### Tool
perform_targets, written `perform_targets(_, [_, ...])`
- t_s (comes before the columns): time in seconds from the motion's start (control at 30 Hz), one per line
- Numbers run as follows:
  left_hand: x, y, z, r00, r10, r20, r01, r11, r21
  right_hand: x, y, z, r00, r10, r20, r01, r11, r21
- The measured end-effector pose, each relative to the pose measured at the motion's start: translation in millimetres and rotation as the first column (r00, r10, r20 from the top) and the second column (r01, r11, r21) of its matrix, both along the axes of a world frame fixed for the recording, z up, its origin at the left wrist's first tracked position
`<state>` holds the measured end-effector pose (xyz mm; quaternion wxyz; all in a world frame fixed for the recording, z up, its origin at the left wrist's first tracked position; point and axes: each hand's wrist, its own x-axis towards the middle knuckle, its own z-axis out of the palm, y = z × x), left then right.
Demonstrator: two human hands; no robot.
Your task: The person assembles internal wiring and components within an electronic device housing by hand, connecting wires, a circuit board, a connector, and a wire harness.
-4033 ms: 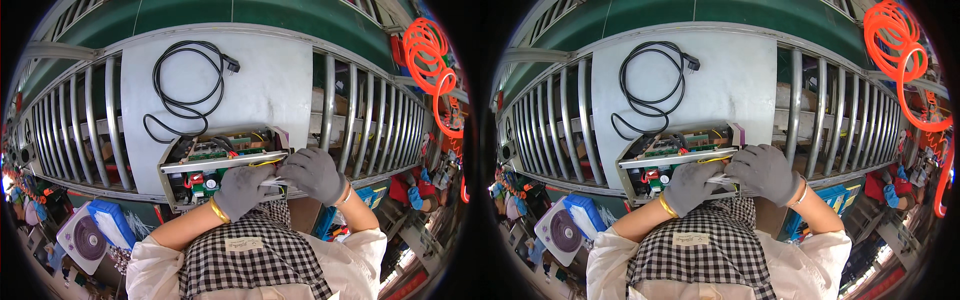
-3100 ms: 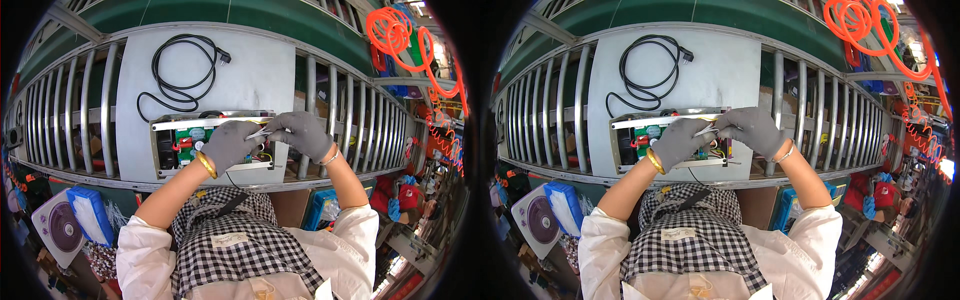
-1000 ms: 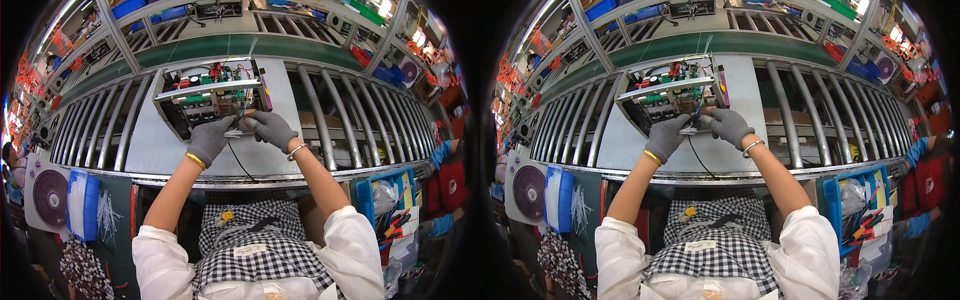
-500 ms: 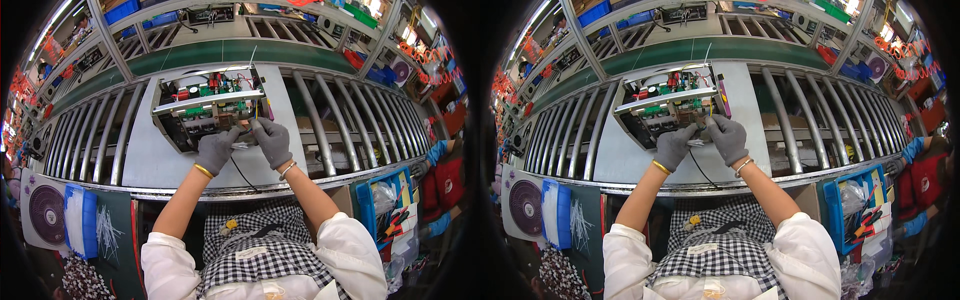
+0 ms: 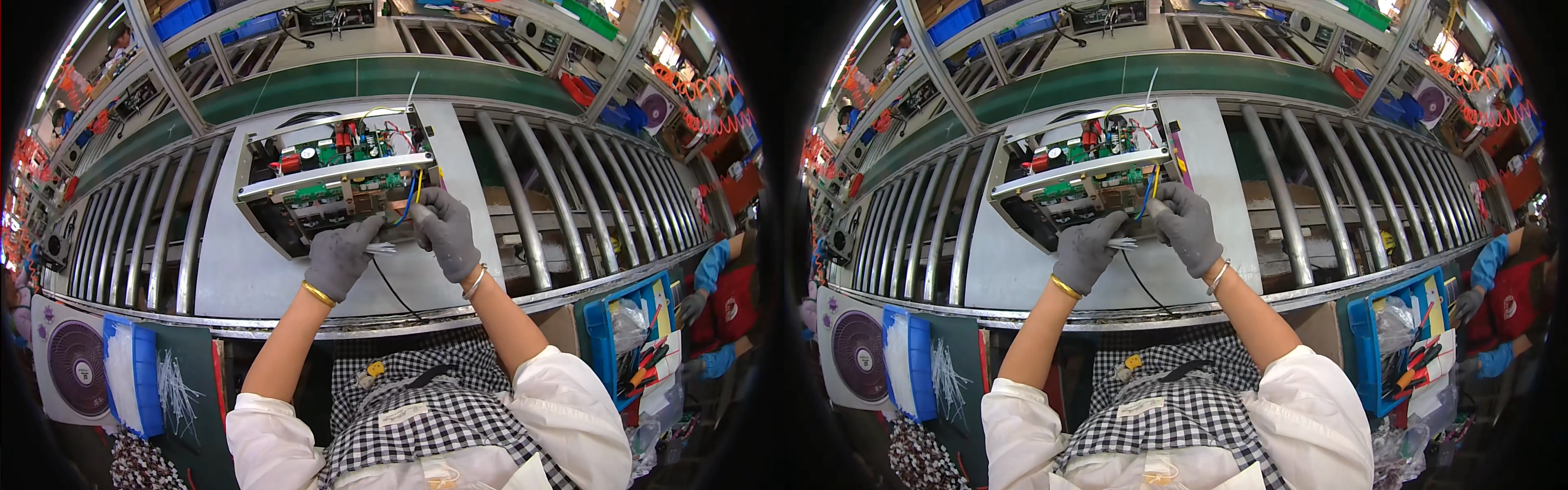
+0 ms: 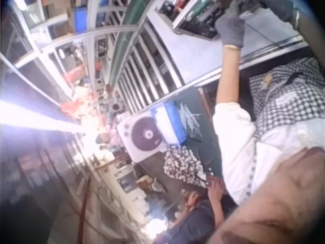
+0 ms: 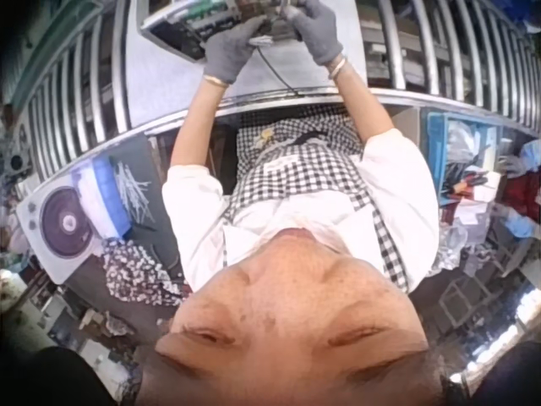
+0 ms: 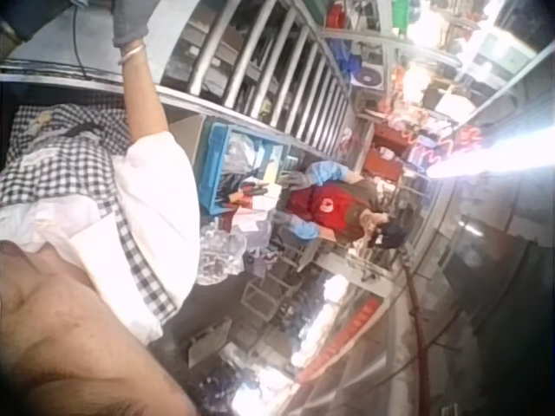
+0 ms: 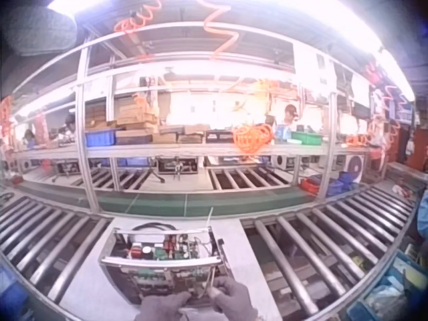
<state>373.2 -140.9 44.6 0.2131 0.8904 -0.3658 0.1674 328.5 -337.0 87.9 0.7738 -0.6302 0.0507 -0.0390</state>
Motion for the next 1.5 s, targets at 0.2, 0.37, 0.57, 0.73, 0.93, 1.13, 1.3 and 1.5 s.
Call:
perform_targets(0.2, [7.3,-0.8,-14.9,1.000,0.001,-0.025,-0.002,0.999,-0.037,5.0,-3.5,-1.1,0.995,0.071,0.072,-0.046,0.953,-0.300])
perform_targets(0.37, [-7.9,8.0,8.3,0.980,-0.089,-0.181,0.076,0.994,-0.076,-17.0,-7.2,1.3,0.988,0.151,0.031,-0.100,0.780,-0.617])
perform_targets(0.57, [-10.9,8.7,43.6,0.965,-0.060,-0.256,0.059,0.998,-0.011,-34.7,-25.5,16.7,0.933,0.324,-0.158,-0.297,0.441,-0.847])
perform_targets(0.73, [-17.5,-18.3,47.7,0.990,-0.043,-0.132,0.015,0.979,-0.202,-37.4,-13.0,38.2,0.903,0.417,-0.104,-0.305,0.449,-0.840])
perform_targets(0.93, [-4.7,-8.6,53.3,0.959,-0.150,-0.242,0.031,0.900,-0.434,-33.9,-16.9,32.2,0.900,0.384,-0.206,-0.435,0.754,-0.493])
perform_targets(1.13, [-3.9,-10.3,59.1,0.998,0.056,-0.041,-0.066,0.941,-0.332,-19.6,-15.1,16.7,0.952,0.227,-0.207,-0.285,0.902,-0.324])
perform_targets(1.3, [8.8,-10.9,53.3,0.976,-0.121,-0.180,0.008,0.849,-0.529,-1.3,-8.0,0.7,0.960,0.237,-0.149,-0.255,0.960,-0.117])
perform_targets(1.5, [20.6,-1.2,66.9,0.688,-0.324,-0.649,-0.157,0.807,-0.569,12.6,1.1,-19.2,0.948,0.307,-0.085,-0.163,0.697,0.698])
